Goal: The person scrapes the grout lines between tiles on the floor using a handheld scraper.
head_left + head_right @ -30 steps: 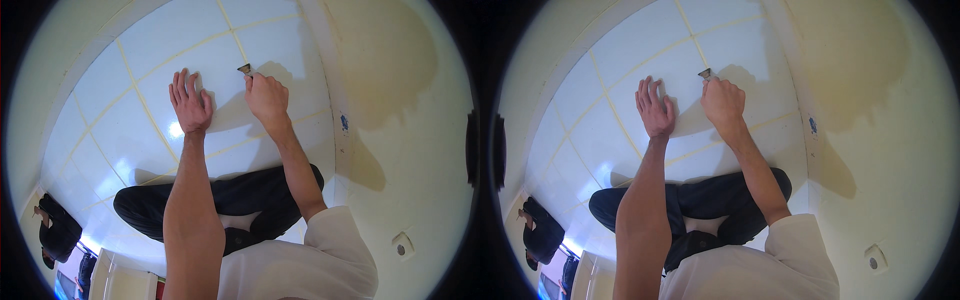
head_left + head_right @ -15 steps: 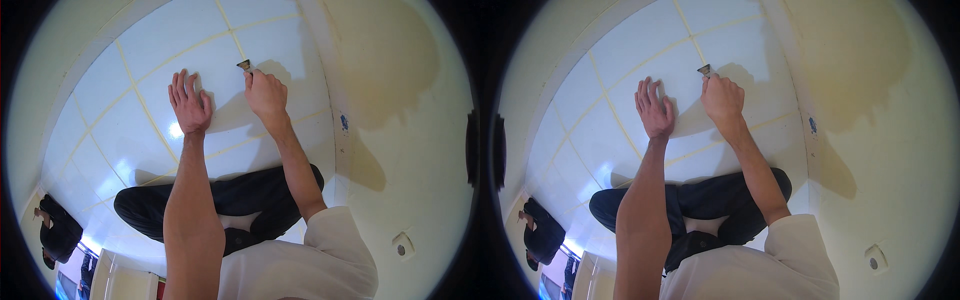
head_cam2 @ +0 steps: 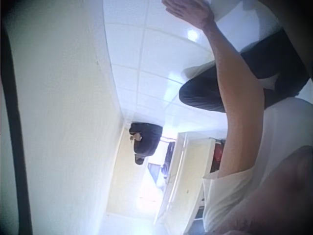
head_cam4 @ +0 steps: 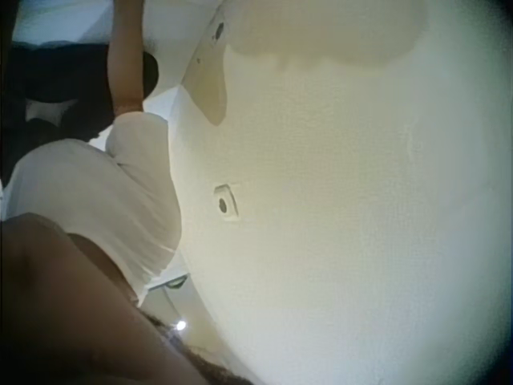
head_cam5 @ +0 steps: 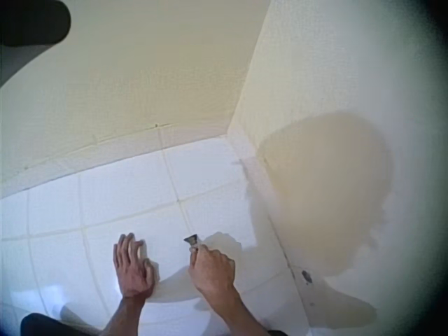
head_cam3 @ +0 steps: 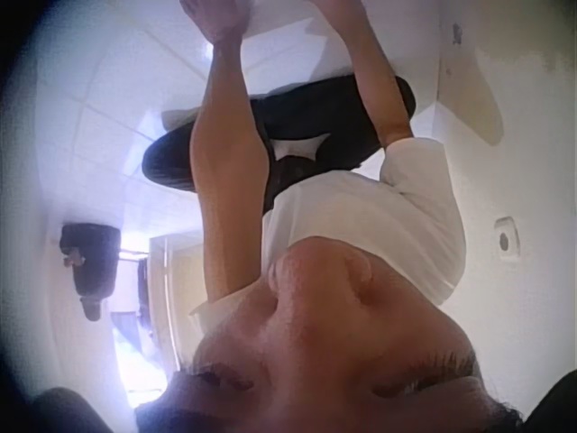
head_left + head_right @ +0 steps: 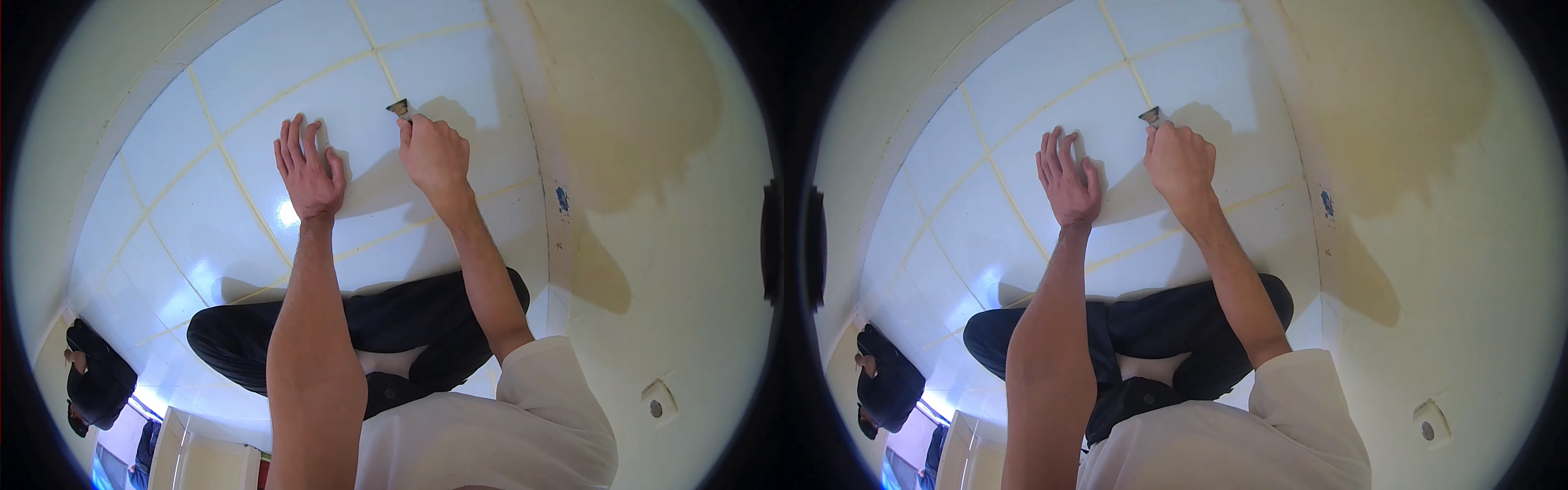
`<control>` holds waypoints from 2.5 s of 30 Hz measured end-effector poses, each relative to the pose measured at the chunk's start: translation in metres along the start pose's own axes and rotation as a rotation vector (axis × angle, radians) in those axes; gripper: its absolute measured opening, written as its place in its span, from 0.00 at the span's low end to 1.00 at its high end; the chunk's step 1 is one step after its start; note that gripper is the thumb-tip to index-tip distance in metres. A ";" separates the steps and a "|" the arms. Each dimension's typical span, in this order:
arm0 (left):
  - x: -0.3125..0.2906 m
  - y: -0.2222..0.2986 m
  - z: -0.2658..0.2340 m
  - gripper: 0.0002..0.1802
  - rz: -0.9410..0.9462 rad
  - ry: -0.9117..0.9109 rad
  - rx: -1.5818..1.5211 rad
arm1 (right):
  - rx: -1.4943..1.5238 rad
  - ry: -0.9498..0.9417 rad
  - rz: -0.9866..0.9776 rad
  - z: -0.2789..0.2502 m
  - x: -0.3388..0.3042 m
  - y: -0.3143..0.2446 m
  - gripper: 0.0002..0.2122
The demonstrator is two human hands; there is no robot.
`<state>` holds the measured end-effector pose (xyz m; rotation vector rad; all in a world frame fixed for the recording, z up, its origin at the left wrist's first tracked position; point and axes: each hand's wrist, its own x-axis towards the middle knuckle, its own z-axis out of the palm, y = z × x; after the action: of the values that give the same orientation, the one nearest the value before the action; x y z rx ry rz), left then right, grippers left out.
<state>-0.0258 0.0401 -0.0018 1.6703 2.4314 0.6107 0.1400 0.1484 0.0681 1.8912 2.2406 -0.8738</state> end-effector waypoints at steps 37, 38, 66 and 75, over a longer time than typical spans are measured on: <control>-0.001 -0.001 0.003 0.27 -0.013 0.010 -0.021 | 0.148 0.181 -0.183 -0.024 -0.002 0.040 0.09; -0.002 -0.001 0.003 0.27 -0.013 0.009 -0.020 | 0.116 0.150 -0.176 -0.021 -0.002 0.041 0.09; -0.002 0.000 0.002 0.28 -0.011 -0.005 -0.007 | -0.034 0.027 -0.006 -0.007 -0.002 0.023 0.12; -0.003 -0.003 0.003 0.27 -0.015 0.006 -0.028 | -0.017 0.029 0.013 -0.003 0.000 0.015 0.12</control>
<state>-0.0270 0.0374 -0.0059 1.6405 2.4257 0.6456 0.1552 0.1509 0.0653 1.9210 2.2425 -0.8280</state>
